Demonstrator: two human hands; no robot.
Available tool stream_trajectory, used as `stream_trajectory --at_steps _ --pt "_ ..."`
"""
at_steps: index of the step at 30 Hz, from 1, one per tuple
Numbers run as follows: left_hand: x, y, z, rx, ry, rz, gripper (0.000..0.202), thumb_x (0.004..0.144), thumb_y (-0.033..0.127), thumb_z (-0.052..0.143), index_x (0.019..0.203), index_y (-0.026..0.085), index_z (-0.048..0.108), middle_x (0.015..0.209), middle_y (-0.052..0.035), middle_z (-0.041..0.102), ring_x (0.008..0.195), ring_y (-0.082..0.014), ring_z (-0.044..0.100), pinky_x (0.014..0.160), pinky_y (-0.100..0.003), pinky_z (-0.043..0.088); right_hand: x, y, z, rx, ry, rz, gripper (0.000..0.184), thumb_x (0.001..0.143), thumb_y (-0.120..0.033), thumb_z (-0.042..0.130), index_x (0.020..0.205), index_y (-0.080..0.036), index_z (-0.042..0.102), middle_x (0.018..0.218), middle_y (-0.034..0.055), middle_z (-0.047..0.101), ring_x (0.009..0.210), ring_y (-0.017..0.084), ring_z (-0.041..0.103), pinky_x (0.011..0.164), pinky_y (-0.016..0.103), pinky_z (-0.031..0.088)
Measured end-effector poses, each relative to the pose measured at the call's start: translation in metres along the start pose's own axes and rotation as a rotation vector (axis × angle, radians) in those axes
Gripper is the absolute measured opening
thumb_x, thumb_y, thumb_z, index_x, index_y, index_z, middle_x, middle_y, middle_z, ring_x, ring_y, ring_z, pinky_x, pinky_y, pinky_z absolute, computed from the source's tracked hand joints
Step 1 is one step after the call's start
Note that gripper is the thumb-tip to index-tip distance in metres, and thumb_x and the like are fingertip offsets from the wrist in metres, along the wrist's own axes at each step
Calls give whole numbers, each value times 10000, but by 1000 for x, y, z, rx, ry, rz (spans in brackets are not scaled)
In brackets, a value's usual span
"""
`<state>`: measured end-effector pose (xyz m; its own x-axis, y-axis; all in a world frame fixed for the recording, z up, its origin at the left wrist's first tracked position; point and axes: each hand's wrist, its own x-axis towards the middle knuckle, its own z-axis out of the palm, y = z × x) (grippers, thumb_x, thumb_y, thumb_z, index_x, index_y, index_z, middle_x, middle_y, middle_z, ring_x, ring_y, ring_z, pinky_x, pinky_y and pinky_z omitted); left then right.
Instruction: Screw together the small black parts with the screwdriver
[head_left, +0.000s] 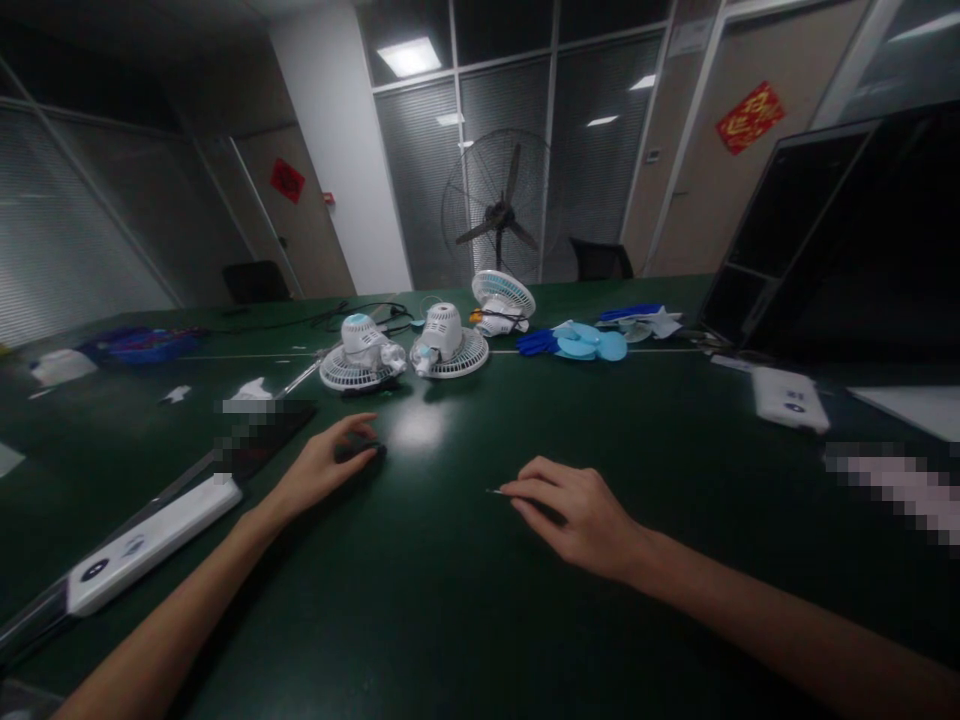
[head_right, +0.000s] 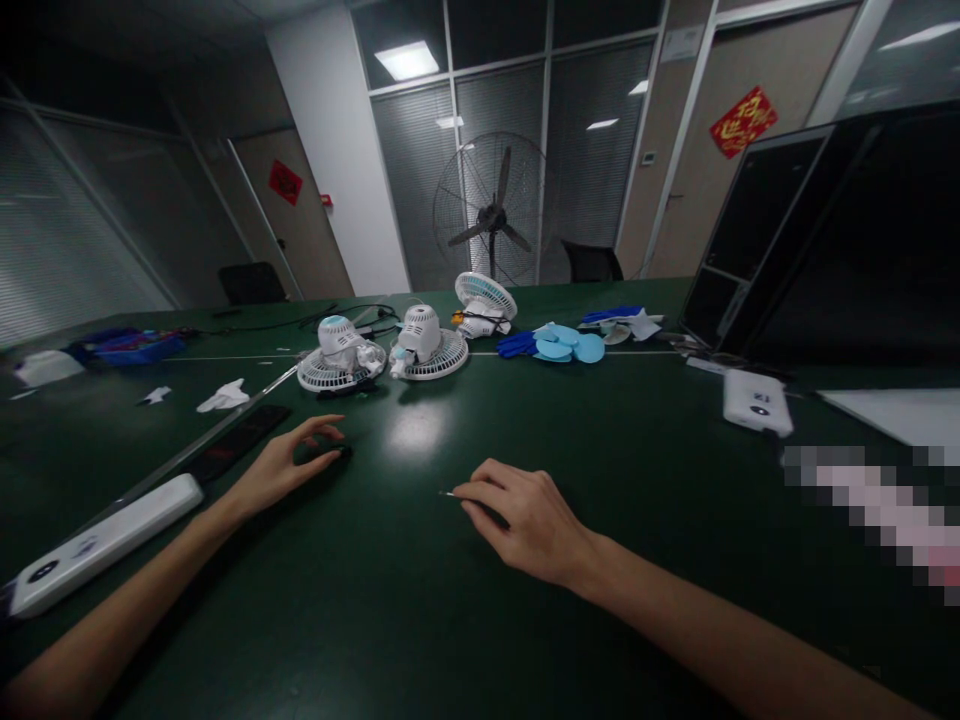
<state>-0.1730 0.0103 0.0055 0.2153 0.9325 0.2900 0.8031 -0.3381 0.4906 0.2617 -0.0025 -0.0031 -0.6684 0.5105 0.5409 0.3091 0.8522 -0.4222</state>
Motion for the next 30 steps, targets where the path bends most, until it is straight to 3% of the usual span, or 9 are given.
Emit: stream_trajectory --at_steps 5,9,12,15,19,21,23,26,30 --pt "3 -20 -1 105 -32 24 401 986 557 599 1184 244 753 1207 -93 745 1117 -290 702 972 -398 565 -2 1 0 -6 -13 7 275 1051 -175 607 1304 -202 712 1135 67 689 902 168 672 733 286 581" --pt "0 -48 -13 220 97 -177 517 930 644 595 1133 203 773 1125 -126 760 1036 -323 713 873 -392 572 -2 1 1 1 -26 11 281 1057 -179 606 1320 -201 700 1156 68 684 912 166 671 733 282 580" --pt "-3 -50 -20 234 133 -266 559 897 672 606 1131 193 777 1120 -131 759 1016 -333 711 837 -389 564 -1 2 1 4 -27 12 272 1056 -181 607 1308 -192 707 1144 72 686 911 169 672 738 285 583" --pt "-5 -17 -10 112 54 -191 511 914 644 621 1126 206 778 1065 -102 752 959 -302 711 802 -367 555 1 1 0 6 -37 14 270 1054 -178 608 1304 -187 711 1146 73 688 912 168 677 750 286 581" --pt "-13 67 32 -95 -197 27 273 1011 449 625 1138 251 765 1135 -60 722 1011 -240 681 855 -338 529 1 -2 -2 1 -124 -4 260 1060 -201 614 1300 -198 715 1147 63 694 917 160 684 762 274 565" --pt "-20 105 53 -152 -231 99 189 1013 363 655 1126 250 755 1128 -53 715 1050 -233 655 913 -350 508 1 -4 -2 9 -178 -25 251 1061 -221 621 1291 -207 719 1139 55 699 910 156 689 747 266 550" --pt "-26 131 67 -164 -270 143 126 997 302 693 1098 248 745 1089 -41 712 1031 -227 639 925 -362 485 1 -6 -3 15 -206 -46 244 1053 -225 628 1277 -214 725 1129 49 705 902 156 693 735 269 533" --pt "-31 146 74 -162 -287 165 102 973 247 732 1075 243 734 1061 -26 705 1005 -224 628 920 -371 459 -1 -7 -3 12 -207 -59 233 1037 -212 628 1242 -217 738 1102 47 714 883 162 692 720 281 509" --pt "-31 146 72 -175 -297 158 97 973 234 740 1069 241 728 1045 -19 691 991 -217 620 903 -363 451 -1 -8 -3 10 -218 -53 232 1033 -208 625 1233 -221 741 1096 46 713 881 166 690 712 289 495"
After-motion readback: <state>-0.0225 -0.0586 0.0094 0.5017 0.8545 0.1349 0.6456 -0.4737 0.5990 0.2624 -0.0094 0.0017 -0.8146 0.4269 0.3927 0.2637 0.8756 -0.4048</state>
